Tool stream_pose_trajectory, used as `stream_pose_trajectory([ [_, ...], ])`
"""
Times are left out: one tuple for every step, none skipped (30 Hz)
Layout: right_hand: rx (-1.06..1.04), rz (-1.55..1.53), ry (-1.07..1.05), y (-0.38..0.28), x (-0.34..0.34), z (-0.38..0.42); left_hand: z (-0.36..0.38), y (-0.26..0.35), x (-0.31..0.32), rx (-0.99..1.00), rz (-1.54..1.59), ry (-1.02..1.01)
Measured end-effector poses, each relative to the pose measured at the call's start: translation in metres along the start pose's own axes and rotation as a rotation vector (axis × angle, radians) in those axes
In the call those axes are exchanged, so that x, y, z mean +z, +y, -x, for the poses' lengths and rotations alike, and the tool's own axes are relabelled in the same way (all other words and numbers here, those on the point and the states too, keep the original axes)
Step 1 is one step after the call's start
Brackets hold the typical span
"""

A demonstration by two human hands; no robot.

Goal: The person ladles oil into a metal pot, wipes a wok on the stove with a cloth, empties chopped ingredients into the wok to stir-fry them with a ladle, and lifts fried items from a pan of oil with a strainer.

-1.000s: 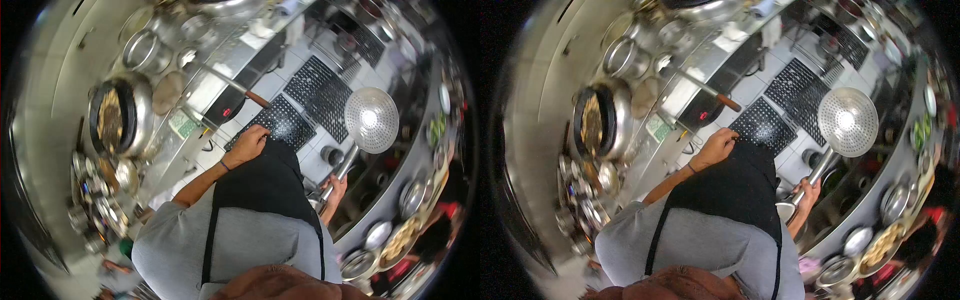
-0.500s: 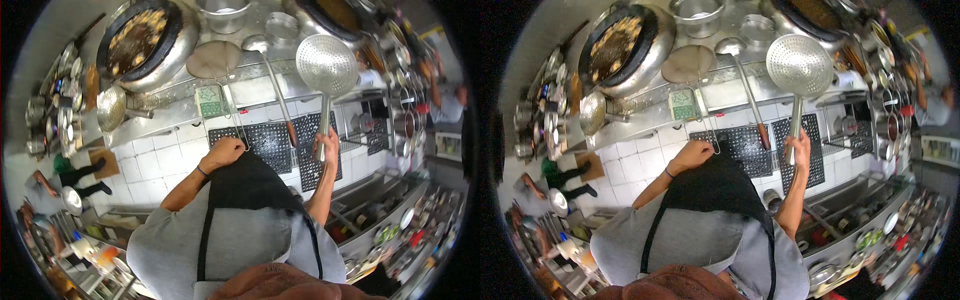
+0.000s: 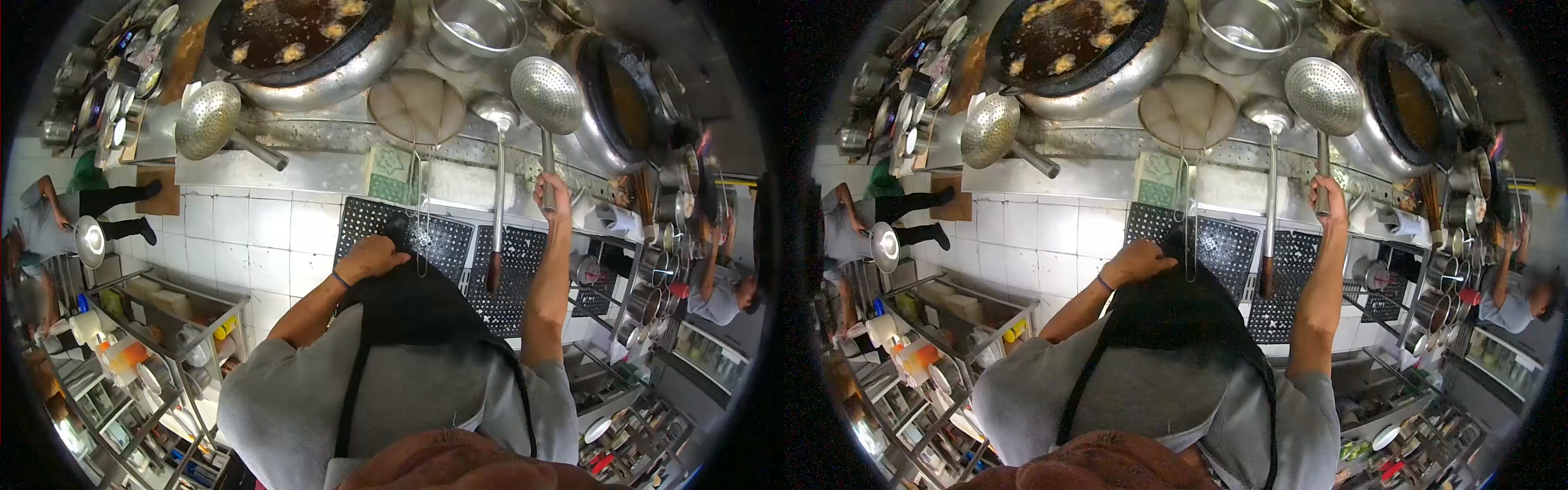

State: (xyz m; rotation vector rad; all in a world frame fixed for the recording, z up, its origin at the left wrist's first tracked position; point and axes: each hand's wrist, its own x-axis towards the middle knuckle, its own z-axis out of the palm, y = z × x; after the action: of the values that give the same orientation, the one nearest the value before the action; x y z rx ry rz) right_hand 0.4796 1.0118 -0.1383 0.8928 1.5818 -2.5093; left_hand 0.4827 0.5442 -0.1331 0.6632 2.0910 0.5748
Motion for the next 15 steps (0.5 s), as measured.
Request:
stream_pose_trajectory([
  [0.002, 0.007, -0.003, 0.002, -0.004, -0.001, 0.001, 0.000, -0.003, -0.013, 0.009, 0.011],
  [0.018, 0.031, 0.037, 0.005, -0.007, 0.000, 0.002, 0.000, -0.005, -0.026, 0.017, 0.025],
  [0.031, 0.054, 0.074, 0.009, -0.006, 0.000, 0.001, 0.001, -0.005, -0.030, 0.000, 0.049],
  [0.040, 0.074, 0.111, 0.011, -0.006, 0.000, 0.000, 0.001, -0.006, -0.032, -0.020, 0.074],
  [0.044, 0.043, 0.108, 0.010, -0.009, 0.000, -0.001, 0.002, -0.007, -0.035, -0.044, 0.096],
  [0.048, 0.008, 0.108, 0.008, -0.009, 0.002, -0.002, 0.003, -0.009, -0.030, -0.057, 0.108],
  [0.053, -0.030, 0.113, 0.007, -0.012, 0.008, -0.004, 0.004, -0.011, -0.023, -0.071, 0.115],
  [-0.029, -0.072, 0.097, 0.010, -0.016, 0.015, -0.007, 0.007, -0.012, -0.015, -0.084, 0.118],
  [-0.035, -0.053, 0.113, 0.012, -0.024, 0.022, -0.006, 0.019, -0.019, -0.028, -0.127, 0.133],
  [-0.038, -0.033, 0.133, 0.014, -0.036, 0.029, -0.003, 0.033, -0.028, -0.061, -0.121, 0.133],
  [-0.044, -0.013, 0.149, 0.017, -0.049, 0.039, -0.002, 0.042, -0.033, -0.095, -0.116, 0.138],
  [-0.038, 0.035, 0.160, 0.018, -0.054, 0.052, -0.004, 0.043, -0.028, -0.042, -0.158, 0.236],
  [-0.046, 0.033, 0.163, 0.024, -0.065, 0.064, -0.004, 0.050, -0.025, 0.011, -0.200, 0.337],
  [-0.057, 0.032, 0.166, 0.029, -0.077, 0.077, -0.003, 0.060, -0.022, 0.005, -0.182, 0.388],
  [-0.067, 0.031, 0.171, 0.034, -0.091, 0.093, -0.002, 0.076, -0.019, -0.002, -0.088, 0.437],
])
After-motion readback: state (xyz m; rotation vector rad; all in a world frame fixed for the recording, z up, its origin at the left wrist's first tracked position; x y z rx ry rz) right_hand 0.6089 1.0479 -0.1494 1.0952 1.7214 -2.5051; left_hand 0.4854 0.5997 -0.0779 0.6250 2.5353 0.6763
